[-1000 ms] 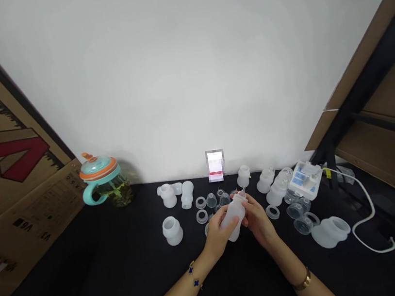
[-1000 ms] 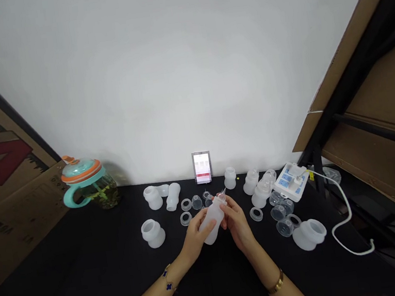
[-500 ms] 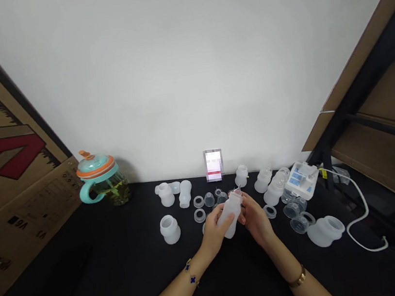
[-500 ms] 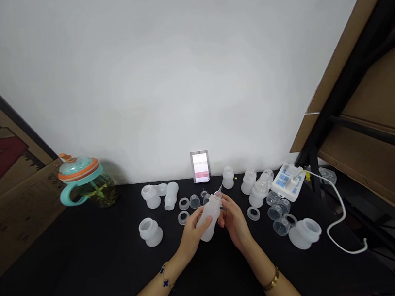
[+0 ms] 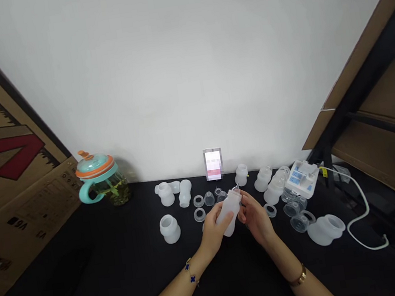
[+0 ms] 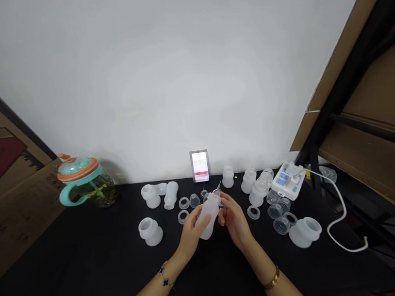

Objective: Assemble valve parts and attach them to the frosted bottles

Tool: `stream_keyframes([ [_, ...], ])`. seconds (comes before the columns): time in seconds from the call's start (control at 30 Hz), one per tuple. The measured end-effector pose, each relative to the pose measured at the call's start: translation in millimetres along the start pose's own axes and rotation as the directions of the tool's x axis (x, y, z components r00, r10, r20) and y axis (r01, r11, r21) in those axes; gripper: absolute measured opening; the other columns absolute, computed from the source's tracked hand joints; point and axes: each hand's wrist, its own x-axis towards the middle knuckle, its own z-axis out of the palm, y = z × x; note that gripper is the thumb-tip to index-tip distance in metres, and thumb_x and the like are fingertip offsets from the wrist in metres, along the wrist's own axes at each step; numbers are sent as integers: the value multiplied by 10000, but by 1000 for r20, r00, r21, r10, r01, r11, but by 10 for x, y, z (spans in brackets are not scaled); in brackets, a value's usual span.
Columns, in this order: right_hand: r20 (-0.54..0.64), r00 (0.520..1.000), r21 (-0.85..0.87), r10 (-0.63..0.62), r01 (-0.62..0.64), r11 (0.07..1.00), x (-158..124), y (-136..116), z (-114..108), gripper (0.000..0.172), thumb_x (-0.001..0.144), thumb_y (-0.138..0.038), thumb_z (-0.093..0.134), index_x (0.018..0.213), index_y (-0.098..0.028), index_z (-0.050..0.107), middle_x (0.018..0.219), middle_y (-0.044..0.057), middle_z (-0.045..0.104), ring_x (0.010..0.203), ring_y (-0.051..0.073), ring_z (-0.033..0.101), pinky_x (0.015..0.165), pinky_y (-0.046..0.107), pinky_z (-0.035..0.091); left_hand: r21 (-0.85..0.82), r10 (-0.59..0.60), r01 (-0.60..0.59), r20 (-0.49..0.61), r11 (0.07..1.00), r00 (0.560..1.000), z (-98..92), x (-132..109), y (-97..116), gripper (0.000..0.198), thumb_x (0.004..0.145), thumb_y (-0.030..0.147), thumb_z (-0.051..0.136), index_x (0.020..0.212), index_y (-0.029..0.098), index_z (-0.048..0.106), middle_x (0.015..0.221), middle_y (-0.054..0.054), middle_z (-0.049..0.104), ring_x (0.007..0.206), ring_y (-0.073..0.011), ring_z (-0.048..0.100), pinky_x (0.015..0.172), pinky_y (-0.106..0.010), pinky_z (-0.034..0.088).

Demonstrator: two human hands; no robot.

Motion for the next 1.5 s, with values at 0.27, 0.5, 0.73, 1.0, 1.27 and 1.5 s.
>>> stream_keyframes([
  [0.27, -8, 1000, 4, -3, 3, 1000, -23, -16, 3, 294, 845, -376, 706, 1103, -234, 709, 1065, 35, 686, 484, 58, 445, 426, 238, 361, 1, 13, -13, -24, 1000, 1000, -12, -5, 51, 403, 860, 444, 672, 1152, 165, 672, 1049, -71, 740, 966, -249, 659, 860, -315, 484],
  [0.5, -24, 1000, -12, -13, 13, 1000, -20, -26, 6, 304, 825, -380, 720, 1090, -230, 708, 1063, 43, 685, 485, 72, 452, 424, 258, 368, 13, 27, -27, -40, 1000, 999, -17, -3, 59, 388, 871, 434, 666, 1143, 158, 673, 1034, -75, 739, 956, -248, 657, 868, -323, 483],
  [0.73, -33, 999, -8, -2, 2, 1000, 0, 7, -3, 317, 817, -389, 744, 1082, -221, 700, 866, 0, 646, 483, 68, 451, 417, 228, 337, -15, 38, -37, 14, 999, 999, 15, -36, 66, 386, 870, 440, 661, 1144, 168, 666, 1022, -63, 733, 943, -244, 654, 842, -312, 485],
  [1.0, -46, 999, -19, 18, -19, 1000, 0, 1, 1, 381, 765, -409, 791, 1084, -223, 700, 786, -7, 649, 476, 70, 447, 427, 226, 354, -6, 35, -35, 28, 999, 999, 5, -28, 30, 392, 878, 455, 652, 1140, 163, 668, 964, -54, 731, 901, -234, 646, 817, -302, 477],
  [1.27, -15, 1000, -29, 18, -18, 999, 7, 17, -5, 371, 787, -420, 774, 1099, -234, 698, 802, 0, 652, 483, 76, 456, 425, 227, 349, -8, 20, -20, 19, 1000, 1000, 17, -36, 65, 402, 866, 474, 656, 1127, 169, 679, 955, -54, 733, 887, -233, 644, 801, -300, 479],
  [1.5, -8, 1000, -21, 23, -24, 999, 12, 25, -12, 385, 780, -433, 779, 1100, -235, 700, 794, 4, 655, 488, 78, 438, 421, 219, 342, -44, 19, -16, 67, 999, 998, 31, -39, 84, 377, 880, 456, 652, 1121, 166, 668, 906, -53, 742, 845, -225, 669, 754, -291, 488],
])
